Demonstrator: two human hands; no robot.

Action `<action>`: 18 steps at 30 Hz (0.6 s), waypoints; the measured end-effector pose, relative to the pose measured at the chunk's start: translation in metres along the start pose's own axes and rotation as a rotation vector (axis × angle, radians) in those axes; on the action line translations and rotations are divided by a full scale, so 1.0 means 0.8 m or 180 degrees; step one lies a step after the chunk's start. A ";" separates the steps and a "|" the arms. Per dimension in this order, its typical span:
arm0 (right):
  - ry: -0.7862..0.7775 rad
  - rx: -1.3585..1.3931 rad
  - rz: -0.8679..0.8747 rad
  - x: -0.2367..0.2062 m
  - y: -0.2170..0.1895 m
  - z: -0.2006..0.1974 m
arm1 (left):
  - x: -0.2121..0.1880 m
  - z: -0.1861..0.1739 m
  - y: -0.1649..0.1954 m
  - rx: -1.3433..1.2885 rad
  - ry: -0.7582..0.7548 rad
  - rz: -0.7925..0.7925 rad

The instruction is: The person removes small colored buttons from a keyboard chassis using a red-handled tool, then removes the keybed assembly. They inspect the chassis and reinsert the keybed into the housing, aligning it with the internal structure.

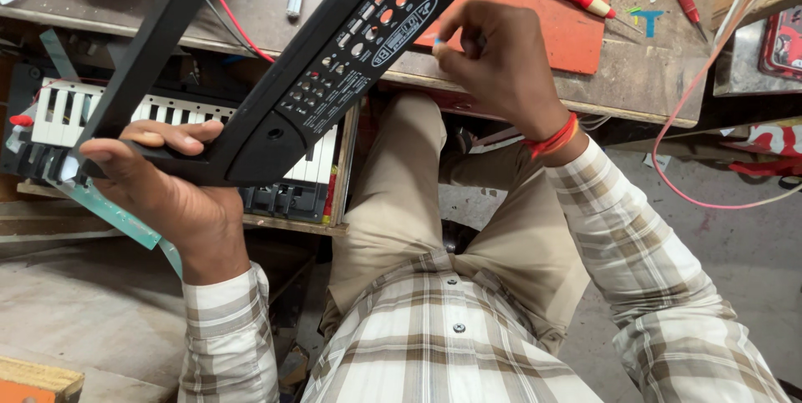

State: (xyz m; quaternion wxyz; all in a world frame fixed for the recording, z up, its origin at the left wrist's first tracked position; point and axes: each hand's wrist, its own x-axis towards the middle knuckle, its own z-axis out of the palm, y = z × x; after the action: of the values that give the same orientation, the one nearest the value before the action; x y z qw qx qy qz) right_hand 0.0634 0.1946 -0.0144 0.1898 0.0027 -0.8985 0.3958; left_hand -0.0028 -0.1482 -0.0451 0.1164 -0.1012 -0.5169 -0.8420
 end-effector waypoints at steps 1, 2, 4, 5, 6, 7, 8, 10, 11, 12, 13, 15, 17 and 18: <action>0.0162 0.0894 0.0460 0.003 0.002 -0.004 | 0.002 -0.001 -0.002 -0.0037 -0.0004 0.0012; 0.0313 0.1798 0.0916 0.007 0.003 -0.008 | 0.004 -0.003 -0.003 -0.0034 0.0006 0.0033; 0.0299 0.2951 0.1481 0.017 0.008 -0.015 | 0.005 -0.009 0.000 -0.0001 0.0002 0.0045; 0.0150 0.3178 0.1570 0.025 0.012 -0.023 | 0.005 -0.011 0.000 0.0000 -0.0021 0.0047; 0.0005 0.3399 0.1655 0.031 0.015 -0.028 | 0.005 -0.011 -0.001 0.0012 -0.0020 0.0053; -0.0006 0.2583 0.1015 0.033 0.016 -0.027 | 0.005 -0.012 -0.001 0.0024 -0.0019 0.0059; -0.0020 0.1752 0.0386 0.036 0.018 -0.025 | 0.005 -0.012 -0.001 0.0049 0.0010 0.0070; 0.0032 0.0216 -0.0125 0.039 0.018 -0.017 | 0.006 -0.011 -0.002 0.0044 0.0039 0.0075; 0.0096 -0.0475 -0.0012 0.040 0.018 -0.012 | 0.006 -0.011 -0.002 0.0022 0.0041 0.0064; 0.0156 -0.1165 0.0102 0.041 0.017 -0.007 | 0.005 -0.011 -0.002 0.0024 0.0042 0.0057; 0.0171 -0.1065 -0.0122 0.041 0.015 -0.002 | 0.004 -0.011 -0.001 0.0026 0.0044 0.0050; 0.0213 -0.0865 -0.0577 0.042 0.013 0.004 | 0.004 -0.010 -0.002 0.0061 0.0028 0.0063; 0.0066 -0.0867 -0.0289 0.043 0.016 0.004 | 0.004 -0.009 -0.003 0.0078 -0.0008 0.0089; -0.0002 -0.0866 -0.0132 0.042 0.018 0.004 | 0.005 -0.009 -0.002 0.0107 -0.0028 0.0097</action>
State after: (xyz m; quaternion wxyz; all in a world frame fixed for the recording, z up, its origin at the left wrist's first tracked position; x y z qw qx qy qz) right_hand 0.0292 0.2071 -0.0148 0.1961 -0.0043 -0.9437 0.2663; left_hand -0.0072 -0.1542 -0.0490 0.1287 -0.1108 -0.5299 -0.8309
